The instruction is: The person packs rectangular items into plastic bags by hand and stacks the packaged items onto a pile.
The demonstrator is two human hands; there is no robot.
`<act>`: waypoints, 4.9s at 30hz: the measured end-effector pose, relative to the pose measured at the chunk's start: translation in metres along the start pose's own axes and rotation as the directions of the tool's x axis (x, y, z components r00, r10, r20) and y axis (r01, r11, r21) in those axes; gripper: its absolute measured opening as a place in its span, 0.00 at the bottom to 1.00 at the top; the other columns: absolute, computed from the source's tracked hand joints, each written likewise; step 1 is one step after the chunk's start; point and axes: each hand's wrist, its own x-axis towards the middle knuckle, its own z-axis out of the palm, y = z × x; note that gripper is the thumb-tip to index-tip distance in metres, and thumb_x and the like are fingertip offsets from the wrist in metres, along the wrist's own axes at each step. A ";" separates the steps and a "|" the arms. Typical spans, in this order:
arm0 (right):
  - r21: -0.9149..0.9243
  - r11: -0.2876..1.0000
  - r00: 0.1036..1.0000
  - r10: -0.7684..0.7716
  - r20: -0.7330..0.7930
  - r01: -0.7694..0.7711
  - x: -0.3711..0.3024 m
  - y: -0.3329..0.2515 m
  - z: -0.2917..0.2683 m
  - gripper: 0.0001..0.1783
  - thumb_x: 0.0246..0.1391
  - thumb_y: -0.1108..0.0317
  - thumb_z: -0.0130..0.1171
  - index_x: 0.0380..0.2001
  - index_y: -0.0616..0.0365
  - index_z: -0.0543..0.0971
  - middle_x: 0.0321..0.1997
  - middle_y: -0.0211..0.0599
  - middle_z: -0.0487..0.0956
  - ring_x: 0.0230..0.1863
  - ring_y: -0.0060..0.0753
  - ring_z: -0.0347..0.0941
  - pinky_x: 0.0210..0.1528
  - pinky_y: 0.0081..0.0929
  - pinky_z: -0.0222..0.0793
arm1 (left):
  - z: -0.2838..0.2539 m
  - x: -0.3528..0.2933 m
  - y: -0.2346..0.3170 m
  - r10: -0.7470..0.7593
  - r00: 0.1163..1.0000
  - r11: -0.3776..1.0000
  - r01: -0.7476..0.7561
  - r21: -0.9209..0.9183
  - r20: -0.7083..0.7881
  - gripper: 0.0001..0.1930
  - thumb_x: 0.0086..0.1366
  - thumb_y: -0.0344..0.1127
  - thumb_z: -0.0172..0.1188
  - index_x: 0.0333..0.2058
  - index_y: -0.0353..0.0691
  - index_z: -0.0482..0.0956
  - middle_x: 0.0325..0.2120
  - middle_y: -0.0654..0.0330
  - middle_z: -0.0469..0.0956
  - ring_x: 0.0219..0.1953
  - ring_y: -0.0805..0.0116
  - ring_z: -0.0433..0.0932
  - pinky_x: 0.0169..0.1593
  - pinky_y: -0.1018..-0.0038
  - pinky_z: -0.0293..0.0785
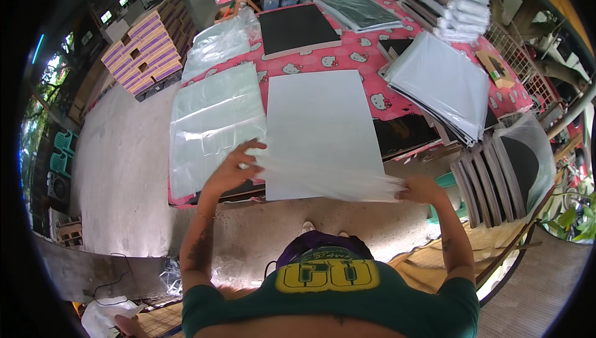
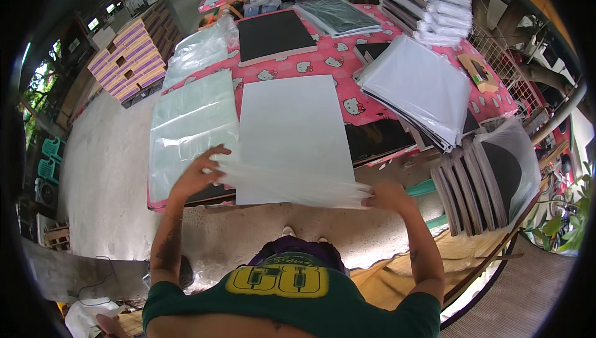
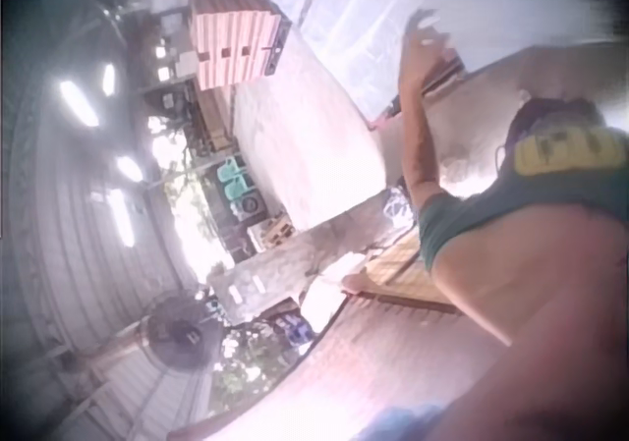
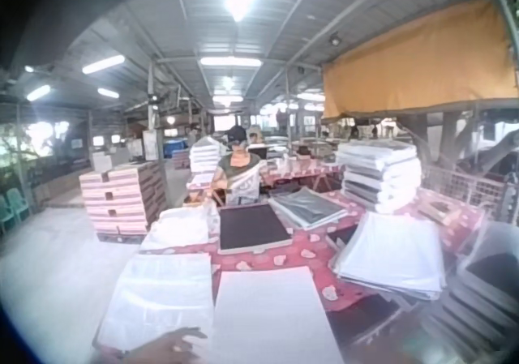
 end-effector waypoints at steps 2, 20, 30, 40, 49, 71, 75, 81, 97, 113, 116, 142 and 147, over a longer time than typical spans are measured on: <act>0.638 0.736 0.970 -0.111 -0.218 0.227 -0.002 0.011 0.011 0.29 0.53 0.44 0.53 0.43 0.61 0.75 0.42 0.48 0.77 0.42 0.42 0.76 0.44 0.39 0.72 | -0.016 0.007 0.042 -0.134 0.988 0.626 0.029 -0.780 -0.071 0.22 0.61 0.47 0.54 0.40 0.30 0.72 0.39 0.51 0.77 0.35 0.55 0.79 0.38 0.65 0.76; 0.547 0.814 0.876 -0.395 0.278 0.194 0.018 -0.001 0.010 0.20 0.59 0.59 0.53 0.48 0.62 0.73 0.34 0.36 0.79 0.34 0.32 0.77 0.42 0.35 0.74 | 0.006 -0.004 0.019 -0.240 0.953 0.310 0.255 -0.916 0.184 0.25 0.60 0.50 0.59 0.47 0.34 0.73 0.39 0.53 0.78 0.44 0.61 0.77 0.50 0.65 0.71; 0.916 0.087 0.876 -0.338 -0.343 0.392 0.018 0.005 0.070 0.18 0.51 0.62 0.60 0.42 0.62 0.76 0.41 0.48 0.78 0.46 0.43 0.75 0.54 0.41 0.68 | 0.018 -0.035 0.012 -0.500 0.787 0.436 0.590 -0.680 0.362 0.15 0.67 0.42 0.50 0.39 0.36 0.77 0.34 0.59 0.80 0.34 0.70 0.77 0.35 0.75 0.72; 0.958 0.253 0.990 0.000 0.140 -0.136 0.006 0.007 0.146 0.30 0.46 0.81 0.46 0.57 0.57 0.64 0.41 0.41 0.75 0.35 0.24 0.72 0.36 0.23 0.73 | 0.041 -0.103 0.002 -0.510 0.823 0.431 0.496 -0.754 0.250 0.10 0.54 0.29 0.52 0.35 0.35 0.72 0.31 0.55 0.77 0.34 0.70 0.75 0.36 0.72 0.71; 0.703 0.710 0.515 0.612 -0.600 -0.025 0.054 -0.011 0.186 0.27 0.46 0.84 0.43 0.53 0.61 0.69 0.41 0.46 0.77 0.33 0.28 0.75 0.27 0.25 0.71 | 0.152 -0.093 -0.017 -0.830 0.550 0.555 0.830 -0.049 -0.090 0.26 0.56 0.21 0.49 0.56 0.31 0.64 0.36 0.42 0.76 0.40 0.56 0.76 0.44 0.69 0.70; 0.543 -0.517 0.748 0.401 -0.529 0.662 0.193 -0.062 -0.152 0.14 0.58 0.61 0.54 0.47 0.46 0.74 0.46 0.18 0.75 0.56 0.25 0.68 0.56 0.39 0.61 | -0.086 0.184 -0.122 -0.471 0.855 -0.106 -0.300 -0.948 -0.218 0.14 0.65 0.36 0.54 0.50 0.49 0.72 0.44 0.65 0.76 0.48 0.66 0.74 0.55 0.57 0.67; 0.576 -0.681 0.882 0.240 -0.406 0.451 0.280 -0.015 -0.028 0.09 0.56 0.60 0.57 0.39 0.45 0.76 0.35 0.20 0.76 0.39 0.21 0.72 0.51 0.30 0.62 | -0.013 0.099 -0.253 -0.515 0.844 -0.057 -0.211 -0.976 -0.152 0.05 0.64 0.33 0.53 0.36 0.45 0.77 0.27 0.70 0.77 0.33 0.71 0.75 0.42 0.64 0.72; 0.844 0.169 0.581 0.656 -0.482 0.509 0.256 0.049 0.035 0.17 0.54 0.60 0.58 0.44 0.57 0.75 0.37 0.30 0.76 0.34 0.24 0.70 0.41 0.26 0.65 | 0.074 0.123 -0.198 -0.672 0.696 0.357 0.004 -0.934 -0.254 0.12 0.63 0.35 0.54 0.43 0.37 0.72 0.26 0.59 0.74 0.27 0.72 0.70 0.32 0.71 0.67; 0.838 0.183 0.338 0.855 -0.394 0.514 0.045 0.258 -0.114 0.20 0.49 0.68 0.64 0.44 0.67 0.74 0.38 0.42 0.79 0.35 0.36 0.76 0.41 0.32 0.70 | 0.251 0.381 -0.043 -0.305 0.898 0.228 0.391 -0.892 0.316 0.10 0.65 0.37 0.53 0.36 0.34 0.74 0.30 0.54 0.78 0.30 0.65 0.80 0.30 0.73 0.79; 0.419 0.847 0.040 0.455 -0.889 -0.327 0.104 0.179 -0.120 0.30 0.52 0.49 0.58 0.48 0.65 0.73 0.48 0.51 0.74 0.51 0.46 0.69 0.53 0.38 0.64 | -0.015 -0.050 -0.232 -0.546 0.830 0.729 0.539 0.421 -0.118 0.11 0.56 0.37 0.58 0.27 0.33 0.75 0.24 0.48 0.77 0.28 0.48 0.76 0.35 0.63 0.71; 0.579 0.755 0.574 0.339 -0.745 0.306 0.180 0.019 -0.056 0.19 0.60 0.59 0.49 0.43 0.65 0.75 0.44 0.47 0.76 0.44 0.36 0.71 0.49 0.33 0.65 | -0.029 -0.032 -0.214 -0.390 0.809 0.838 0.510 0.194 -0.440 0.11 0.61 0.35 0.54 0.32 0.31 0.77 0.28 0.44 0.77 0.31 0.46 0.77 0.34 0.61 0.70; 0.904 -0.384 0.968 -0.086 -0.237 0.188 0.351 -0.320 0.117 0.11 0.57 0.63 0.57 0.39 0.56 0.72 0.38 0.32 0.75 0.40 0.25 0.71 0.45 0.31 0.66 | -0.048 0.005 -0.111 -0.083 0.797 0.858 0.363 0.364 -0.598 0.14 0.57 0.37 0.62 0.40 0.37 0.79 0.30 0.50 0.77 0.29 0.62 0.74 0.32 0.71 0.71; 0.819 -0.529 0.974 0.070 -0.216 0.220 0.350 -0.271 0.115 0.13 0.57 0.60 0.57 0.41 0.54 0.72 0.35 0.30 0.74 0.38 0.27 0.70 0.48 0.35 0.67 | -0.048 -0.005 -0.147 -0.151 0.585 0.839 0.502 0.210 -0.797 0.06 0.62 0.33 0.54 0.34 0.37 0.76 0.25 0.47 0.77 0.28 0.48 0.77 0.32 0.62 0.71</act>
